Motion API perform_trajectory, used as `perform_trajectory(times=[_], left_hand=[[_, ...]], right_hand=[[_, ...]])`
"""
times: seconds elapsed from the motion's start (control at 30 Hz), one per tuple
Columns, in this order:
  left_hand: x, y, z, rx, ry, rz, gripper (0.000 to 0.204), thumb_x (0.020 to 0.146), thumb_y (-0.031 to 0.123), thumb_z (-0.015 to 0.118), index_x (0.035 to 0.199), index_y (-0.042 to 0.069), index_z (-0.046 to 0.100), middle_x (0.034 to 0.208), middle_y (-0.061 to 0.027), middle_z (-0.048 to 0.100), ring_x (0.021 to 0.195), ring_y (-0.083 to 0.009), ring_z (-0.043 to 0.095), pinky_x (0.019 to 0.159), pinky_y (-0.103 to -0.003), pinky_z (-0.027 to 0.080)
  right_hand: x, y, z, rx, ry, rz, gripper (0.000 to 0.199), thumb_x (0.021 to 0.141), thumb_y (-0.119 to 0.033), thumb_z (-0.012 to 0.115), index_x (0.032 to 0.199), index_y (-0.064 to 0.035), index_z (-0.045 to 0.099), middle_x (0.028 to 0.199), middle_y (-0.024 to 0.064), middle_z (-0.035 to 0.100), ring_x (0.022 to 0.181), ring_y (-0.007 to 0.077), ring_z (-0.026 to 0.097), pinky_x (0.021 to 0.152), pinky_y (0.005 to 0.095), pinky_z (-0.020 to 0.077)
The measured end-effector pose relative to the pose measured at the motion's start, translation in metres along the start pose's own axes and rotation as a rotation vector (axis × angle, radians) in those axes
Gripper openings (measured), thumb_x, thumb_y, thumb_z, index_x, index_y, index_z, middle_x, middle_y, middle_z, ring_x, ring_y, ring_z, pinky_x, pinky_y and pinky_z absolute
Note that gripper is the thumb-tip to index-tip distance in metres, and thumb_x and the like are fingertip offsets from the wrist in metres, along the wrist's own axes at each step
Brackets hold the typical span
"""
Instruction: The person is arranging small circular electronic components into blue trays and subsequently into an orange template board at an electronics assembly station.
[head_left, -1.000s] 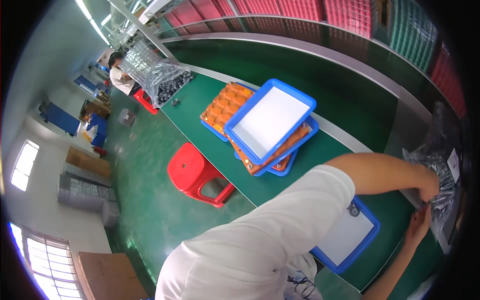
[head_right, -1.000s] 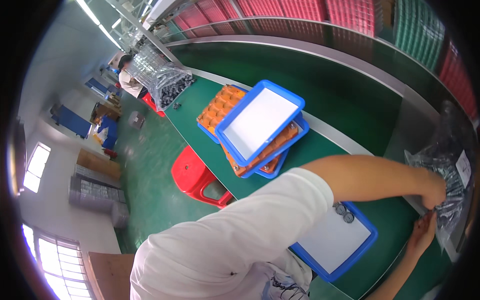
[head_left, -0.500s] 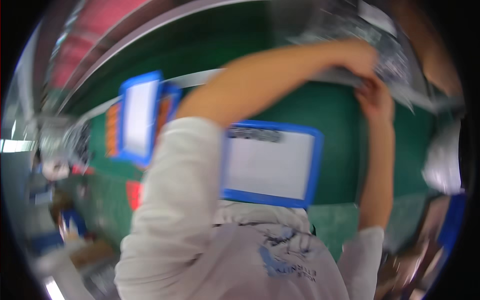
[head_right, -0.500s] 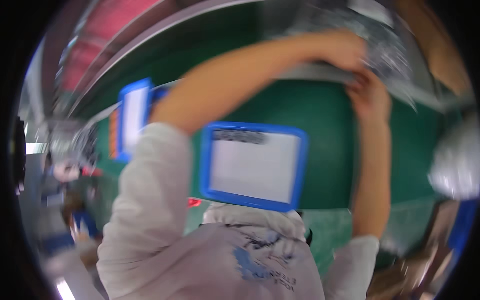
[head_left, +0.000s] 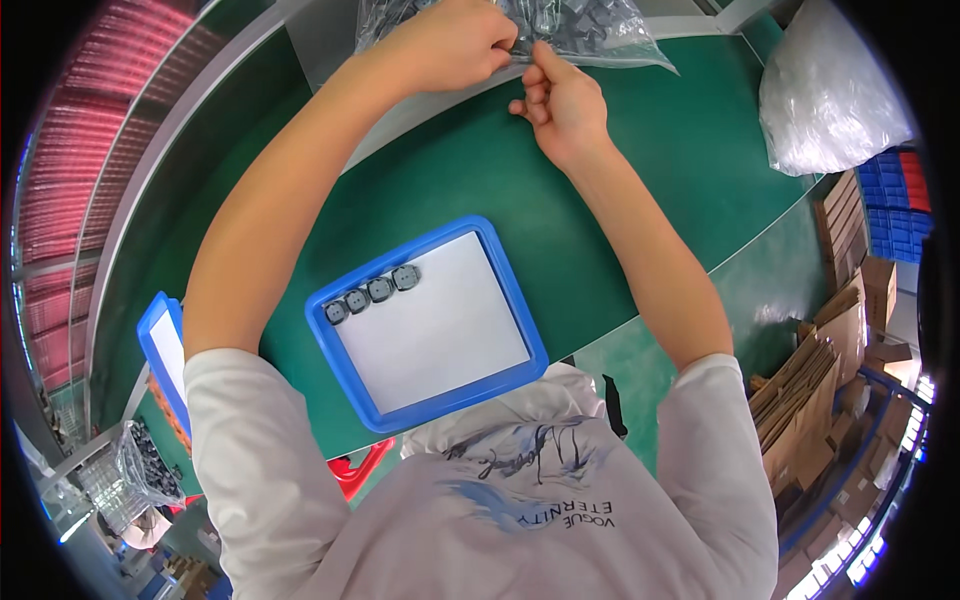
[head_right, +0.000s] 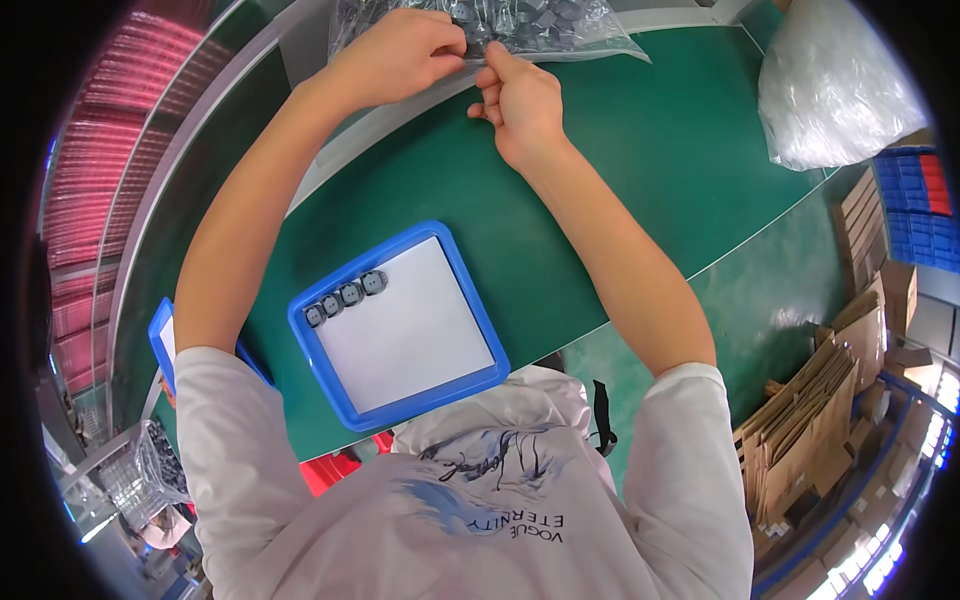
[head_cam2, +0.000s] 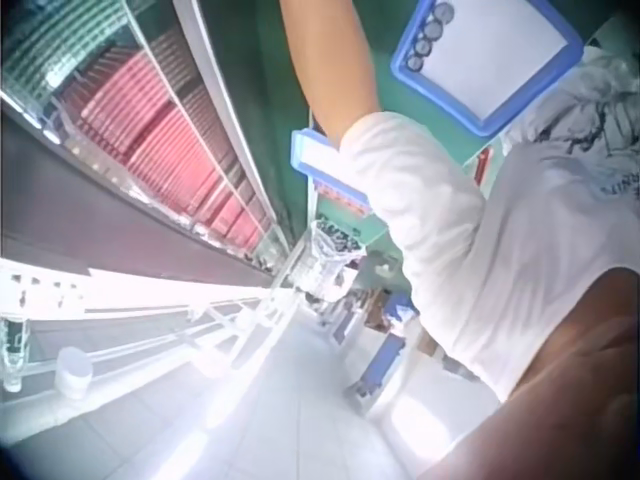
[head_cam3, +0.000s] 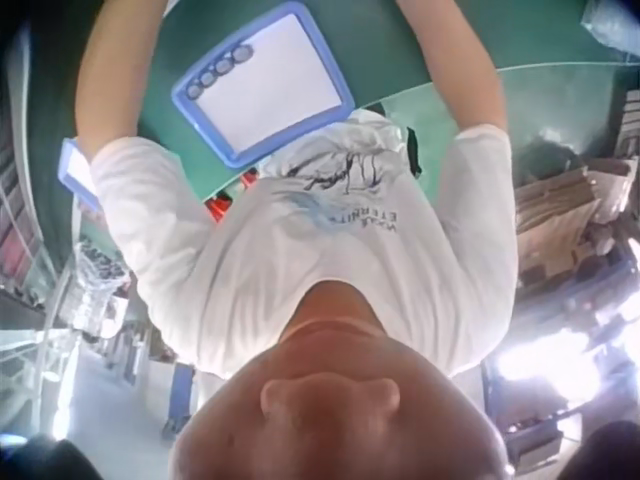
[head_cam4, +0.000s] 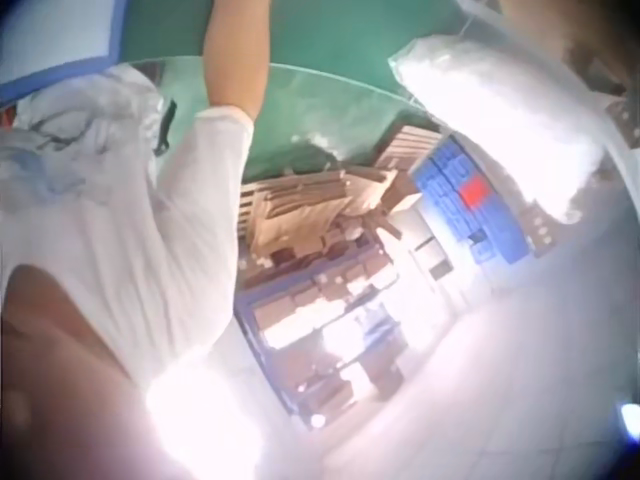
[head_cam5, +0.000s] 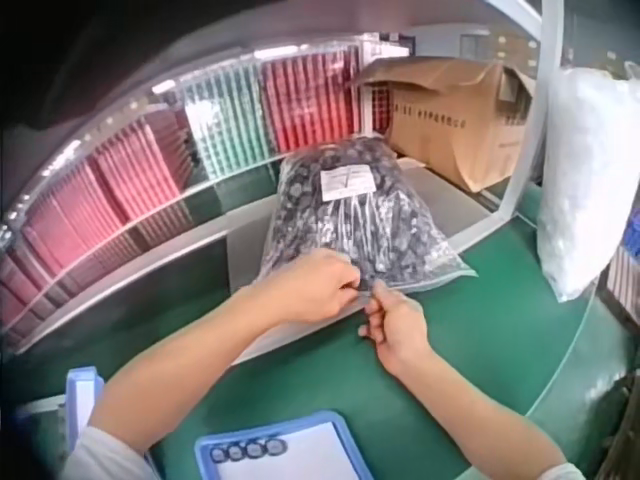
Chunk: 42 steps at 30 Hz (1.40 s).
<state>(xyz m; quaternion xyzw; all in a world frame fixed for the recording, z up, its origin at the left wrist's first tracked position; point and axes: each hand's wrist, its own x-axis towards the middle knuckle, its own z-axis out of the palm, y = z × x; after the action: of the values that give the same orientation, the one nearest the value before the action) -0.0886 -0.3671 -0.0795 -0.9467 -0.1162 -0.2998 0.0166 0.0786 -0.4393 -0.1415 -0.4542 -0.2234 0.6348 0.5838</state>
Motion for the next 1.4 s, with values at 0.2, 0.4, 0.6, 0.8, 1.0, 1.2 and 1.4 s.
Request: perform_trajectory(times=[0.2, 0.4, 0.6, 0.8, 1.0, 1.2, 1.4], left_hand=[[-0.006, -0.01, 0.005, -0.052, -0.413, -0.493, 0.021, 0.091, 0.019, 0.058, 0.086, 0.001, 0.069, 0.085, -0.0174, 0.069, 0.082, -0.0372, 0.066, 0.073, -0.048, 0.051], [-0.017, -0.024, 0.002, -0.052, -0.499, -0.4, 0.016, 0.091, 0.017, 0.068, 0.09, 0.001, 0.063, 0.092, -0.0129, 0.064, 0.087, -0.0334, 0.064, 0.074, -0.044, 0.05], [-0.007, -0.001, -0.019, -0.114, -0.323, -0.351, 0.018, 0.088, 0.018, 0.063, 0.082, 0.001, 0.064, 0.081, -0.0215, 0.067, 0.077, -0.0445, 0.065, 0.07, -0.051, 0.051], [-0.021, -0.001, -0.018, -0.115, -0.352, -0.296, 0.018, 0.092, 0.02, 0.068, 0.091, 0.002, 0.064, 0.091, -0.0126, 0.063, 0.087, -0.0338, 0.063, 0.075, -0.044, 0.05], [-0.015, -0.016, -0.006, -0.049, -0.385, -0.097, 0.019, 0.089, 0.019, 0.062, 0.085, 0.001, 0.067, 0.082, -0.0214, 0.068, 0.078, -0.0403, 0.067, 0.071, -0.05, 0.052], [0.015, -0.026, -0.026, -0.248, -0.656, -0.455, 0.02, 0.086, 0.017, 0.061, 0.086, 0.001, 0.073, 0.086, -0.0237, 0.071, 0.081, -0.0401, 0.07, 0.074, -0.048, 0.054], [0.005, -0.02, -0.005, -0.108, -0.546, -0.389, 0.016, 0.08, 0.014, 0.063, 0.082, 0.001, 0.072, 0.083, -0.0233, 0.07, 0.076, -0.041, 0.069, 0.07, -0.047, 0.055]], right_hand=[[-0.005, -0.004, 0.0, -0.013, 0.012, 0.073, 0.035, 0.104, -0.033, 0.062, 0.087, -0.0024, 0.064, 0.073, 0.0052, 0.054, 0.057, 0.0161, 0.046, 0.067, 0.0402, 0.0497], [-0.006, -0.004, 0.006, -0.091, -0.027, 0.076, 0.028, 0.101, -0.027, 0.065, 0.096, 0.0005, 0.067, 0.079, 0.0056, 0.058, 0.06, 0.0163, 0.05, 0.067, 0.0395, 0.0508], [-0.01, 0.0, 0.001, -0.091, -0.096, -0.147, 0.021, 0.1, -0.016, 0.065, 0.091, 0.0024, 0.068, 0.069, 0.0039, 0.058, 0.054, 0.0121, 0.046, 0.066, 0.0362, 0.0524], [-0.015, -0.002, -0.004, -0.146, -0.111, -0.16, 0.021, 0.099, -0.015, 0.065, 0.088, 0.0022, 0.067, 0.064, 0.0022, 0.054, 0.052, 0.011, 0.044, 0.067, 0.0357, 0.0533], [-0.011, 0.01, -0.006, -0.093, -0.103, -0.1, 0.028, 0.102, -0.025, 0.066, 0.09, 0.0006, 0.067, 0.068, 0.0022, 0.055, 0.053, 0.0119, 0.046, 0.067, 0.0365, 0.053], [-0.01, 0.01, -0.005, -0.101, -0.097, -0.108, 0.029, 0.102, -0.027, 0.066, 0.095, 0.001, 0.068, 0.073, 0.0033, 0.057, 0.057, 0.0138, 0.051, 0.068, 0.037, 0.053], [-0.017, 0.002, 0.004, -0.078, -0.046, -0.013, 0.034, 0.1, -0.03, 0.069, 0.1, 0.0036, 0.068, 0.079, 0.0056, 0.06, 0.06, 0.0157, 0.056, 0.067, 0.0374, 0.0537]])
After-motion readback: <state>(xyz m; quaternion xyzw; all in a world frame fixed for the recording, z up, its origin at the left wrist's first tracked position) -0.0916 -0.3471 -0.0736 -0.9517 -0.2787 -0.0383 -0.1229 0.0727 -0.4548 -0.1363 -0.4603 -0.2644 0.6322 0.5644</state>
